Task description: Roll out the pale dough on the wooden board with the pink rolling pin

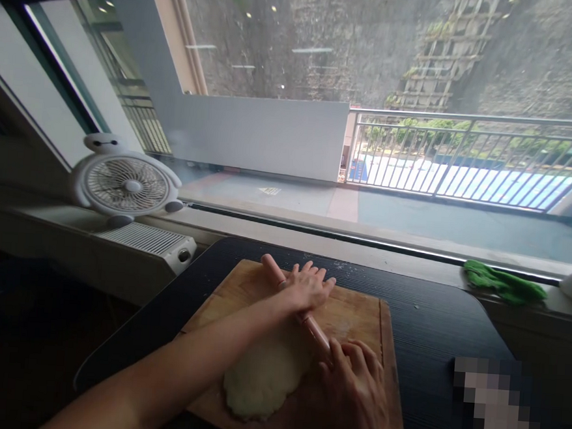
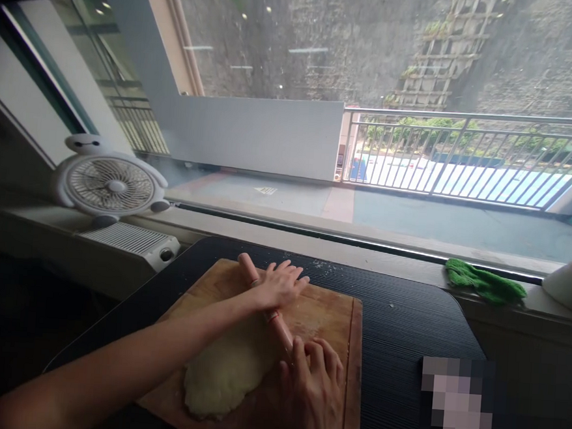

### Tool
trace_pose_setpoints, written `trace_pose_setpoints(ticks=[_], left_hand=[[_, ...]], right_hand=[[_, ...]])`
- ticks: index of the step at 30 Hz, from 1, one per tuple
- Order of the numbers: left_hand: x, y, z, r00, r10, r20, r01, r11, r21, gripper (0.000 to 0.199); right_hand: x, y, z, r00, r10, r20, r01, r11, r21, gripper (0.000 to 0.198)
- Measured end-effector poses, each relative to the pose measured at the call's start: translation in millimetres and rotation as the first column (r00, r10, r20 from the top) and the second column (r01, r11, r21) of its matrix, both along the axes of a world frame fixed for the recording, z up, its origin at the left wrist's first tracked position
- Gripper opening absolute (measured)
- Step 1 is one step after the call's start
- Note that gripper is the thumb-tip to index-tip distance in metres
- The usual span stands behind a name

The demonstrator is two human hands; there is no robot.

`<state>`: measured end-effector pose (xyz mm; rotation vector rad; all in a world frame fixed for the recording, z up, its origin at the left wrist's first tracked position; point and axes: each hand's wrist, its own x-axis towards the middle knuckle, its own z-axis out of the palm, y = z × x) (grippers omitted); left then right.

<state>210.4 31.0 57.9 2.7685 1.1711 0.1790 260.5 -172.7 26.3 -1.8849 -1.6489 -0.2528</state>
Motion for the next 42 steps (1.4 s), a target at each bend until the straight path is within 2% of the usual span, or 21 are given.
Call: trace_pose_setpoints(ticks=[2, 4, 6, 10, 12, 14, 16, 19, 22, 25, 28, 32, 34, 36, 39, 42], left_hand=[[14.5, 1.8, 0.7, 1.0, -0.002, 0.016, 0.001, 1.0, 0.009, 0.05], [13.1, -1.1, 1.3, 0.998, -0.025, 0.056, 0.023, 0.999, 0.048, 0.047], [-3.8, -7.5, 1.2, 0.996, -0.049, 0.08, 0.043, 0.996, 0.08, 0.044], [-61.0, -16.8, 1.4, 0.991, -0.117, 0.066, 0.11, 0.988, 0.108, 0.043], [-83.8, -12.2, 2.4, 0.987, -0.155, 0.044, 0.15, 0.983, 0.104, 0.045], [-92.9, 0.2, 2.5, 0.994, -0.112, 0.02, 0.11, 0.991, 0.081, 0.049], [-86.2, 17.0, 0.4, 1.0, -0.009, 0.012, 0.008, 0.998, 0.057, 0.052], [-53.5, 39.3, -4.5, 0.994, 0.101, 0.028, -0.102, 0.995, 0.024, 0.055], [-16.3, 49.4, -6.8, 0.992, 0.117, 0.046, -0.117, 0.993, 0.0, 0.057], [-1.8, 47.8, -5.5, 0.99, 0.107, 0.095, -0.11, 0.994, 0.025, 0.056], [-23.0, 37.2, -4.2, 0.987, 0.096, 0.126, -0.107, 0.991, 0.079, 0.051], [-89.2, 13.5, -1.8, 0.993, 0.08, 0.082, -0.089, 0.989, 0.115, 0.045], [-120.6, 2.8, 1.7, 0.998, 0.028, 0.049, -0.034, 0.992, 0.12, 0.044], [-139.4, -2.6, 5.6, 1.0, -0.002, 0.02, -0.001, 0.993, 0.115, 0.045], [-136.1, 2.1, 7.7, 1.0, -0.006, -0.001, 0.006, 0.994, 0.106, 0.046], [-104.9, 17.9, 4.6, 0.999, 0.031, 0.019, -0.032, 0.997, 0.071, 0.05]], right_hand=[[3.0, 0.3, 1.2, 0.999, -0.035, 0.005, 0.035, 0.999, -0.024, 0.035], [2.2, -0.5, -2.9, 0.999, -0.045, 0.013, 0.045, 0.999, -0.009, 0.037], [-1.7, -2.4, -11.3, 0.999, -0.022, 0.03, 0.021, 0.999, 0.043, 0.038], [-12.9, -7.8, -26.5, 0.995, 0.077, 0.064, -0.084, 0.989, 0.12, 0.039], [-16.1, -9.1, -28.2, 0.99, 0.119, 0.071, -0.127, 0.984, 0.121, 0.042], [-15.6, -7.9, -27.1, 0.985, 0.155, 0.077, -0.163, 0.981, 0.105, 0.045], [-12.0, -3.8, -25.8, 0.986, 0.155, 0.061, -0.161, 0.982, 0.101, 0.044], [-3.3, 5.6, -24.8, 0.997, 0.079, 0.013, -0.08, 0.988, 0.133, 0.037], [5.8, 12.2, -21.2, 1.0, 0.013, 0.015, -0.015, 0.993, 0.114, 0.033], [10.6, 11.8, -15.5, 0.997, -0.003, 0.072, -0.002, 0.997, 0.078, 0.033], [5.8, 8.2, -14.7, 0.99, 0.034, 0.139, -0.053, 0.99, 0.13, 0.033], [-12.7, 7.3, -23.5, 0.984, 0.047, 0.174, -0.092, 0.961, 0.259, 0.029], [-20.6, 8.8, -27.2, 0.974, 0.076, 0.212, -0.134, 0.952, 0.274, 0.03], [-23.6, 10.9, -27.4, 0.971, 0.091, 0.222, -0.153, 0.948, 0.28, 0.032], [-17.7, 14.8, -20.9, 0.964, 0.119, 0.239, -0.182, 0.949, 0.259, 0.031], [-5.2, 18.9, -12.7, 0.972, 0.105, 0.212, -0.151, 0.964, 0.217, 0.027]])
